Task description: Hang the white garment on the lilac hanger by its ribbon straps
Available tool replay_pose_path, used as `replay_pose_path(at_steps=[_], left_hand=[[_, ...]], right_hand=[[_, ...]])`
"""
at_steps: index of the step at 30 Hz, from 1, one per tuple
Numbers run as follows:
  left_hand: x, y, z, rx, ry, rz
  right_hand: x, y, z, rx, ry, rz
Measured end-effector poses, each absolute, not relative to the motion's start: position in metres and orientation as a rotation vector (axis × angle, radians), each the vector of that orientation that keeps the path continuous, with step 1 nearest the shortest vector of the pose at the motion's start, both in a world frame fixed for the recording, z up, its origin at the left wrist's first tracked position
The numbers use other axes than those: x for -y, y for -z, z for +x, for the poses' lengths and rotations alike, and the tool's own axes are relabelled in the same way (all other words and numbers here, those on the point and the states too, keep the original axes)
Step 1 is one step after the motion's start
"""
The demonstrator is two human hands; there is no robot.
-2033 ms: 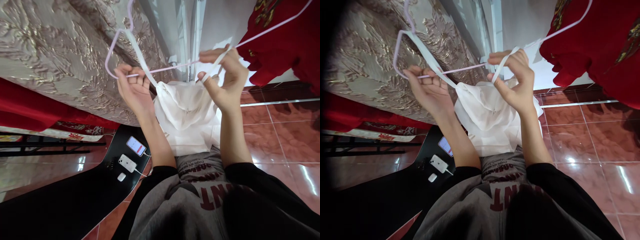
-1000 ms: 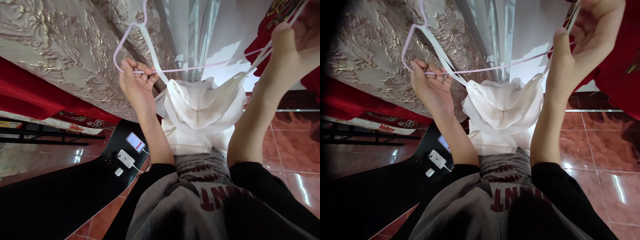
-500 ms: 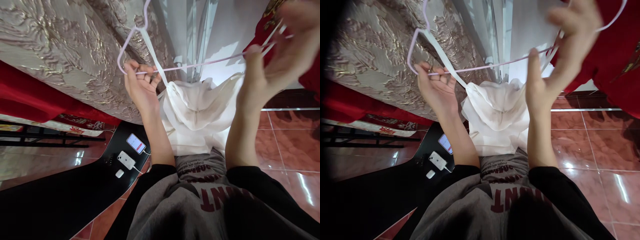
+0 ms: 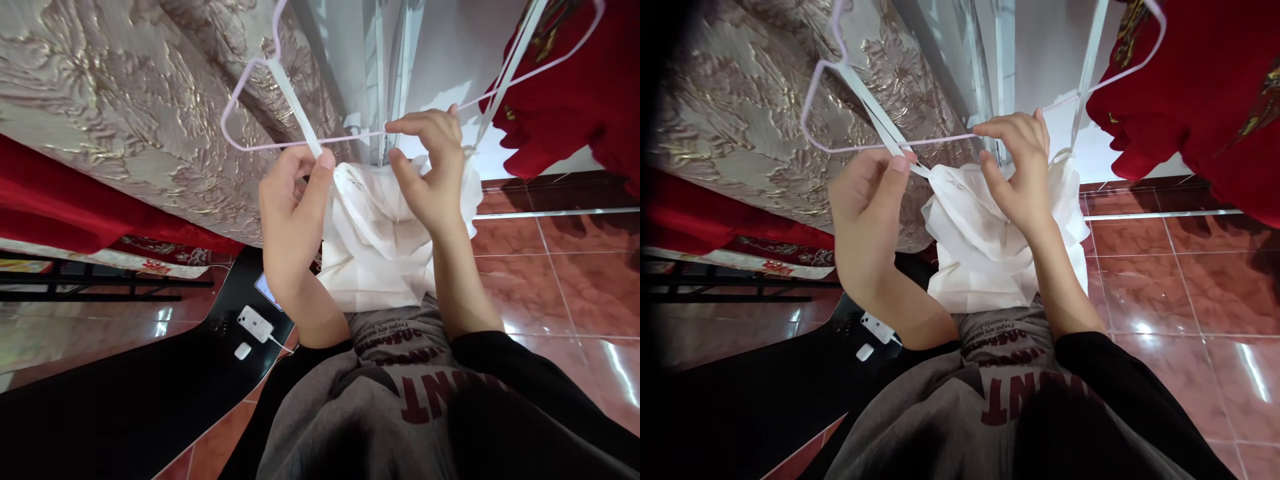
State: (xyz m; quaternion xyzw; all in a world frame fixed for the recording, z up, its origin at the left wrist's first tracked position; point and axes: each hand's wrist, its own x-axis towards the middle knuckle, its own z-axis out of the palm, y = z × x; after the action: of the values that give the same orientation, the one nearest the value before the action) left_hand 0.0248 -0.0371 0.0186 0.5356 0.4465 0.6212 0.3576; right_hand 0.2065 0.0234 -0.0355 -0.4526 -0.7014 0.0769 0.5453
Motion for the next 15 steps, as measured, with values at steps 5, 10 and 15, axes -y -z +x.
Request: replay_pose_path(at_steps=[5,10,15], left_hand=[[0.021,-0.051,0.019,-0.673,-1.652,1.161],[-0.001,-0.024,-0.005,-0.769,-2.197,0.834],[-0.015,0.018,-0.001,-1.005,-2.034,0.771]], right_hand=[[-0.022,0.033,0.207,1.662,-0.192,-1.086],[-0.018,0.030,0.214,1.657,-0.223,-1.084],[-0.013,0.027,0.208,1.709,-0.279,-1.029]])
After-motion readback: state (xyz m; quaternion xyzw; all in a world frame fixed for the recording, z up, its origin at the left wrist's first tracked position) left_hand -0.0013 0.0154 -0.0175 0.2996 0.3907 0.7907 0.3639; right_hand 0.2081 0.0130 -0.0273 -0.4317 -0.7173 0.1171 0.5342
